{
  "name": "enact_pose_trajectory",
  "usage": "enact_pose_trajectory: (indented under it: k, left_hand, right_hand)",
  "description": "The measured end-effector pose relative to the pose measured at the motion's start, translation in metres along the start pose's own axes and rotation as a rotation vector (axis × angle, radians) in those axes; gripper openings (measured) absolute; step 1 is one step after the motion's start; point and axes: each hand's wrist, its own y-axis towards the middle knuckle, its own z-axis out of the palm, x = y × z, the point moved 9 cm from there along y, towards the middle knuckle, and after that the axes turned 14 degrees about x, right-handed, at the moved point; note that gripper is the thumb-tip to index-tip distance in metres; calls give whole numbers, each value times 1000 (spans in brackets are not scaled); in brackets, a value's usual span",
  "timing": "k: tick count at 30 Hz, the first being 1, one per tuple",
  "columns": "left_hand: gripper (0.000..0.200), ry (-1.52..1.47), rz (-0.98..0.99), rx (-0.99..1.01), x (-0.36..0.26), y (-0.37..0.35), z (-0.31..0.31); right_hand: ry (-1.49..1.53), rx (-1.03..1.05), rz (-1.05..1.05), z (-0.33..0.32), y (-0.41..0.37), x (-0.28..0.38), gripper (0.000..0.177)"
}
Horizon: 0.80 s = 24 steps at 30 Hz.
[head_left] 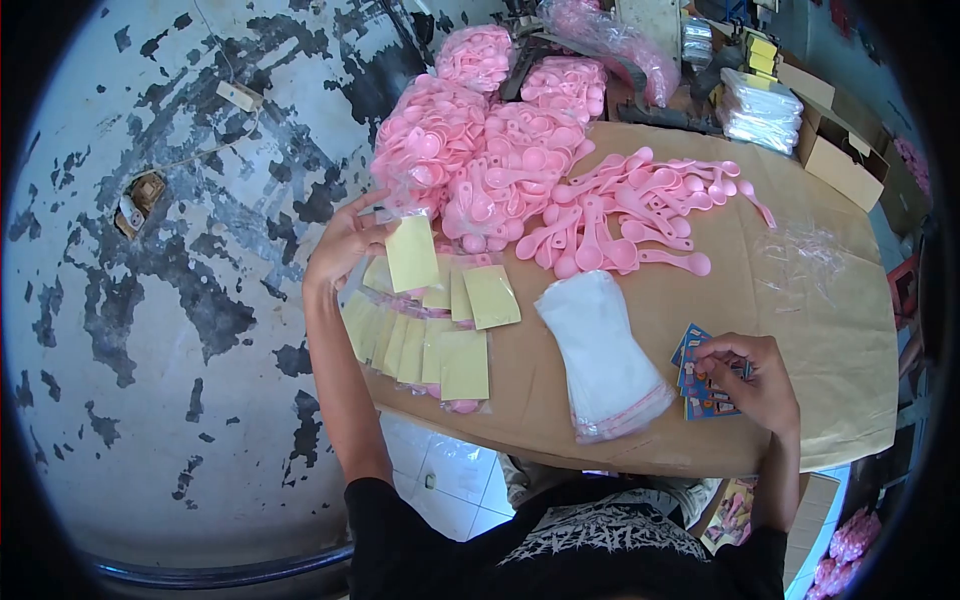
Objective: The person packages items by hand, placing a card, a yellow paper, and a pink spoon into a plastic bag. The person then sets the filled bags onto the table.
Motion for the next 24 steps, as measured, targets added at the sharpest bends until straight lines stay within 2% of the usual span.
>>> enact_pose_trajectory:
  k: [7, 10, 13, 16, 19, 23, 24]
  left_hand:
    - [49, -72, 42, 12, 4, -5, 0]
    - [47, -90, 39, 86, 13, -3, -6]
    - [46, -159, 45, 52, 19, -3, -11]
    - [50, -171, 63, 19, 11, -6, -11]
    - [57, -298, 211, -16, -3, -24, -10]
    - [67, -538, 368, -60, 15, -44, -5]
    - [67, -539, 325, -88, 25, -45, -3]
  right_hand:
    - [-43, -11, -6, -3, -3, -4, 13]
    - [-58, -23, -24, -4, -5, -1, 15]
    - [-50, -30, -29, -4, -6, -1, 16]
    - [-34, -42, -26, -6, -6, 1, 16]
    - [-49, -86, -54, -11, -9, 1, 16]
    - [-137, -127, -115, -14, -12, 13, 17]
    - [-139, -128, -120, -14, -12, 13, 18]
